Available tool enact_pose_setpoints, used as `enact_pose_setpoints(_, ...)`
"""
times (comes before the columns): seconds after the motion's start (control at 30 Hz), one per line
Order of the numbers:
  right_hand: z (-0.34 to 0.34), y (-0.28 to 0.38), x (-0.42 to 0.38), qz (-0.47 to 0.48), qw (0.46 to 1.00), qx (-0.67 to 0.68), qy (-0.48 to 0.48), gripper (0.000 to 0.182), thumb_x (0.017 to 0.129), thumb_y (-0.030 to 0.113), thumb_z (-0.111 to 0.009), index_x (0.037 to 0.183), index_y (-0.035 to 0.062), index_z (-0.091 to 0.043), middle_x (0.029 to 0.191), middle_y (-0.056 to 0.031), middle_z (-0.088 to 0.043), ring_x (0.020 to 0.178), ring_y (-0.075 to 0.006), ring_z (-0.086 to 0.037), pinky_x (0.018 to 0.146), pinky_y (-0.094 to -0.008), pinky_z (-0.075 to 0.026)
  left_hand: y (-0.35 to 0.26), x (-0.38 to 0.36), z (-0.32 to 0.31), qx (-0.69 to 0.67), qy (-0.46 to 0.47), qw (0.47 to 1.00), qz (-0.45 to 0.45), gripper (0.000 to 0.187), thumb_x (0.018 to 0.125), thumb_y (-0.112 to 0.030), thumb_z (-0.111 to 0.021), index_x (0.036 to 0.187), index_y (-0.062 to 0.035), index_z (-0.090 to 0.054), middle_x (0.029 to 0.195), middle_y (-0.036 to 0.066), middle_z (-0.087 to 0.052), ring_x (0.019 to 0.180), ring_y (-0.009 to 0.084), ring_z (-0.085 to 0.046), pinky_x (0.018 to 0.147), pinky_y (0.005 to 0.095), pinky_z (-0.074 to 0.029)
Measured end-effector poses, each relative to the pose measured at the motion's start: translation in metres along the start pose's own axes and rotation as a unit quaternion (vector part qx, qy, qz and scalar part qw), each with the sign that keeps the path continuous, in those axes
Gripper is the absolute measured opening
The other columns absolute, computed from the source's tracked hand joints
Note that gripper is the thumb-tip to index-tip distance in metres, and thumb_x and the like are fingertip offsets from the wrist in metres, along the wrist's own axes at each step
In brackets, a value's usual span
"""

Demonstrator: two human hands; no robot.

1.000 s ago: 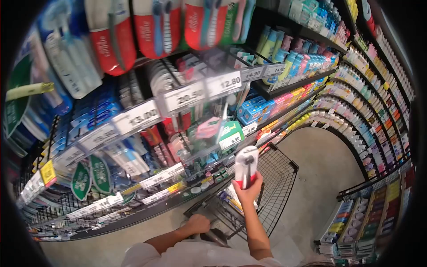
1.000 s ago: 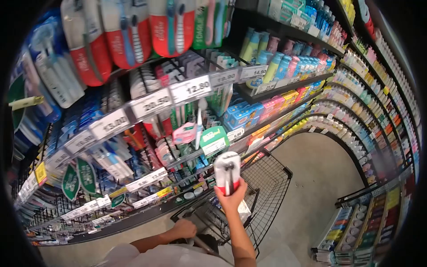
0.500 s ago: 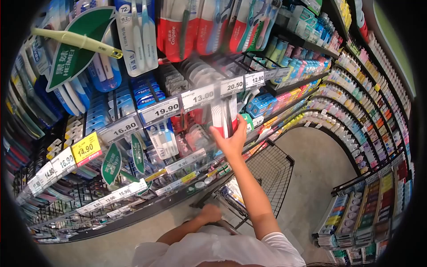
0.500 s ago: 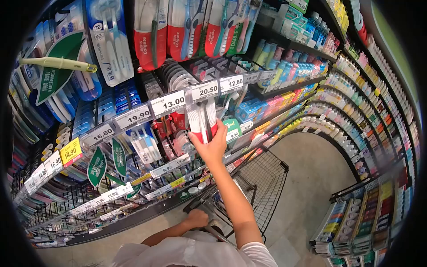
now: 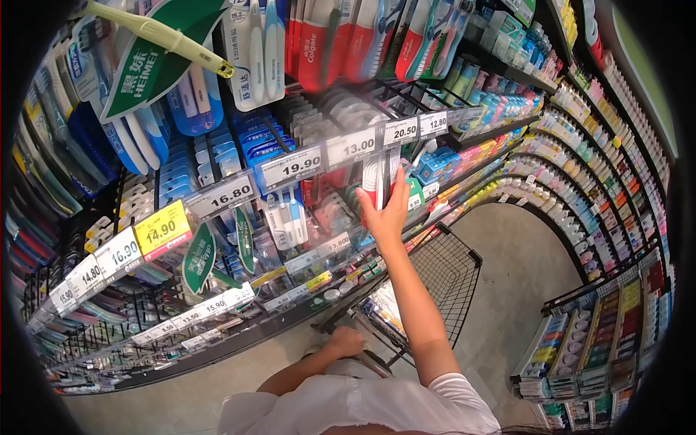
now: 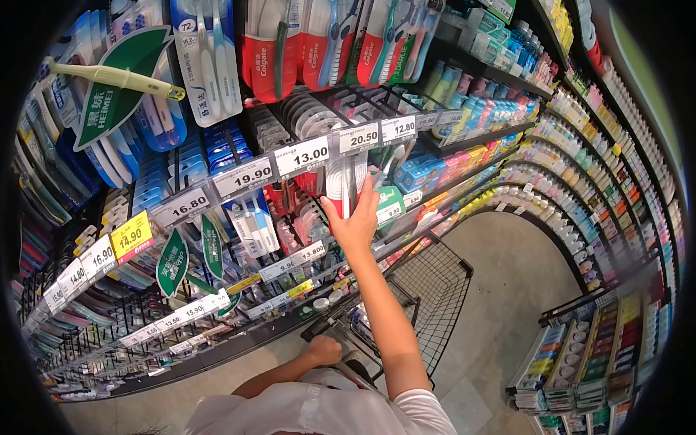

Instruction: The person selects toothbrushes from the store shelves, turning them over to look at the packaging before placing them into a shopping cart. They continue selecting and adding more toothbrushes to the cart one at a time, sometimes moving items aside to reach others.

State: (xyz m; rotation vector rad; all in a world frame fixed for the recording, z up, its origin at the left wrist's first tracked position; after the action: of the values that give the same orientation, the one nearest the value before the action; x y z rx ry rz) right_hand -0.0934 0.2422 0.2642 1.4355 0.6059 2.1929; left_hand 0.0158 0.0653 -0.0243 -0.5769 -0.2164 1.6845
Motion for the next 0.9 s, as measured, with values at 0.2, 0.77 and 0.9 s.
enact_pose_setpoints(0.2, -0.005, -0.003, -0.01, -0.007, 1.0, -0.003, -0.013, 0.088, 0.075, 0.039, -0.07, 0.141, 0.0033, -0.024, 0.101, -0.0201, -0.045, 0.088, -0.0385, -0.052, 0.075, -0.0436, -0.044, -0.013, -0.01, 0.008, 0.032, 0.085, 0.995, -0.051, 0.03, 0.078, -0.027, -0.049, 0.071, -0.0061, -0.07, 0.076, 0.017, -0.067, 0.073, 0.0323, -0.067, 0.067, 0.0431, -0.053)
enact_pose_setpoints(0.77, 0.001, 0.012, -0.006, 0.049, 0.996, -0.067, -0.026, 0.086, 0.076, 0.044, -0.067, 0.142, 0.0083, -0.027, 0.101, -0.0186, -0.047, 0.081, -0.0381, -0.055, 0.066, -0.0441, -0.047, -0.013, -0.058, -0.019, 0.067, 0.081, 0.992, -0.075, 0.036, 0.082, -0.031, -0.047, 0.076, -0.0048, -0.07, 0.08, 0.016, -0.067, 0.074, 0.0317, -0.066, 0.071, 0.0423, -0.052)
enact_pose_setpoints(0.9, -0.005, 0.017, -0.004, 0.014, 0.996, -0.08, 0.03, 0.084, 0.077, 0.049, -0.064, 0.141, 0.007, -0.029, 0.098, -0.0178, -0.047, 0.081, -0.0383, -0.055, 0.067, -0.0442, -0.046, -0.009, -0.074, -0.018, 0.085, 0.066, 0.989, -0.102, 0.031, 0.079, -0.029, -0.049, 0.074, -0.0071, -0.071, 0.078, 0.012, -0.069, 0.07, 0.0292, -0.067, 0.065, 0.0425, -0.053)
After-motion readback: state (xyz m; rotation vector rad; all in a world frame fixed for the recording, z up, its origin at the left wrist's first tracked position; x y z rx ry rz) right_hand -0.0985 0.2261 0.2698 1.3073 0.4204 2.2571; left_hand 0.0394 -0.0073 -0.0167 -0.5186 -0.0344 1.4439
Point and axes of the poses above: each hand's wrist, its own x-axis towards the middle knuckle, its own z-axis out of the back of the hand, y = z × x, the point moved 4 cm from there along x, towards the middle knuckle
